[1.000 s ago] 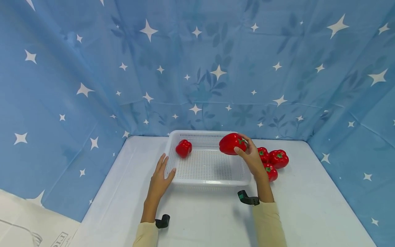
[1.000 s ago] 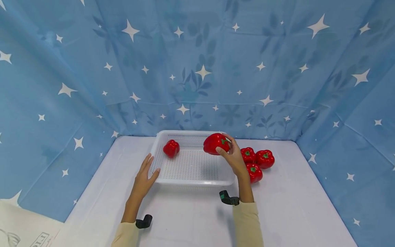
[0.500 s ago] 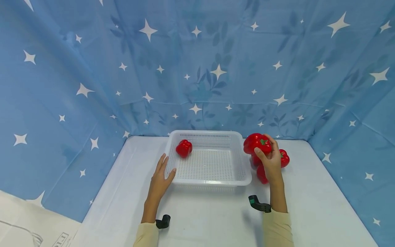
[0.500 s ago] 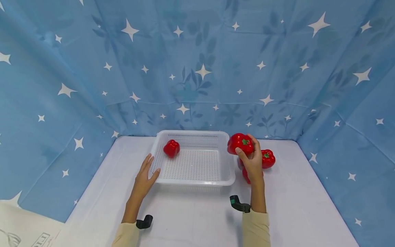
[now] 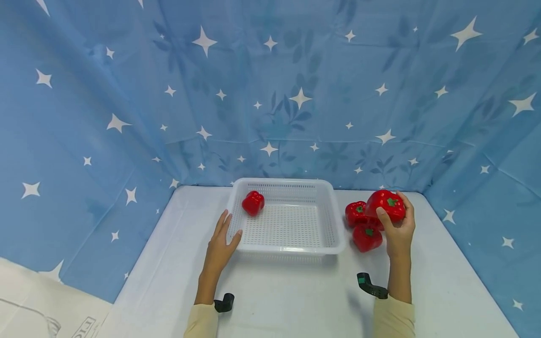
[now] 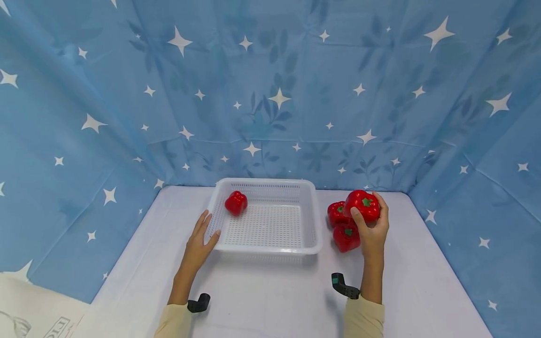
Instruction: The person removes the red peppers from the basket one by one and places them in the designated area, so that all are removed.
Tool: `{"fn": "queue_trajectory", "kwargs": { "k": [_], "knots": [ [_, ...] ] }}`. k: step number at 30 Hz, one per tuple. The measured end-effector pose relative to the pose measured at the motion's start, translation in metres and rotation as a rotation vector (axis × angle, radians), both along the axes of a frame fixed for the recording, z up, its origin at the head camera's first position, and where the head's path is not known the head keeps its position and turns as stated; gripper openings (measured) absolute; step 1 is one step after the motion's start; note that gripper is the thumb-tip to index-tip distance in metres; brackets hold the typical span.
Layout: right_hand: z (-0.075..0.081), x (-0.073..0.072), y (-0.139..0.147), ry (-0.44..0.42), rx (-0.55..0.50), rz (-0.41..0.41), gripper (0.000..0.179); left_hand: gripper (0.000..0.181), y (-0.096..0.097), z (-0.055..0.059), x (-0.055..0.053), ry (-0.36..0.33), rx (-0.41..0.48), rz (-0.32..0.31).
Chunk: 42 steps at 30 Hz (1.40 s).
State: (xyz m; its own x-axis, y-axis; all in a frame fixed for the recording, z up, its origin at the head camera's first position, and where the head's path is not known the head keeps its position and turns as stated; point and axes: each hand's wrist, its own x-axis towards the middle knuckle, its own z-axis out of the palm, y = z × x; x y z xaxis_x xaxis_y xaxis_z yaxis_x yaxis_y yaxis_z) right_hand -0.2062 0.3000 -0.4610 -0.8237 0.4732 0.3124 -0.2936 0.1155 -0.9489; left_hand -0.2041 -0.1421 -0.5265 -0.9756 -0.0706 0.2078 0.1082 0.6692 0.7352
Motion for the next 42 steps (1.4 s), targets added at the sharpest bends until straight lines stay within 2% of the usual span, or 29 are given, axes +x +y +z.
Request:
{"fn": "queue_trajectory", "kwargs": {
  "k": [7, 13, 19, 25, 32, 42],
  "knots": [
    [-0.015, 0.008, 0.016, -0.027, 0.063, -0.118, 0.073, 0.067, 0.001, 0.002, 0.000, -0.002, 0.002, 0.003],
    [-0.031, 0.015, 0.027, -0.107, 0.121, -0.179, 0.075, 0.067, 0.001, 0.002, 0.002, 0.004, -0.005, 0.013],
    [-0.043, 0.019, 0.032, -0.150, 0.111, -0.218, 0.075, 0.068, 0.002, 0.002, 0.002, 0.015, -0.006, 0.019],
    [-0.054, 0.021, 0.034, -0.225, 0.108, -0.235, 0.077, 0.069, 0.001, 0.003, 0.003, -0.001, -0.007, 0.009],
    [-0.065, 0.024, 0.035, -0.300, 0.092, -0.217, 0.079, 0.069, 0.002, 0.002, 0.004, 0.001, -0.010, 0.006],
    [-0.083, 0.023, 0.041, -0.422, 0.007, -0.201, 0.087, 0.068, 0.002, 0.001, 0.002, 0.016, -0.010, 0.017]
  ]
}}
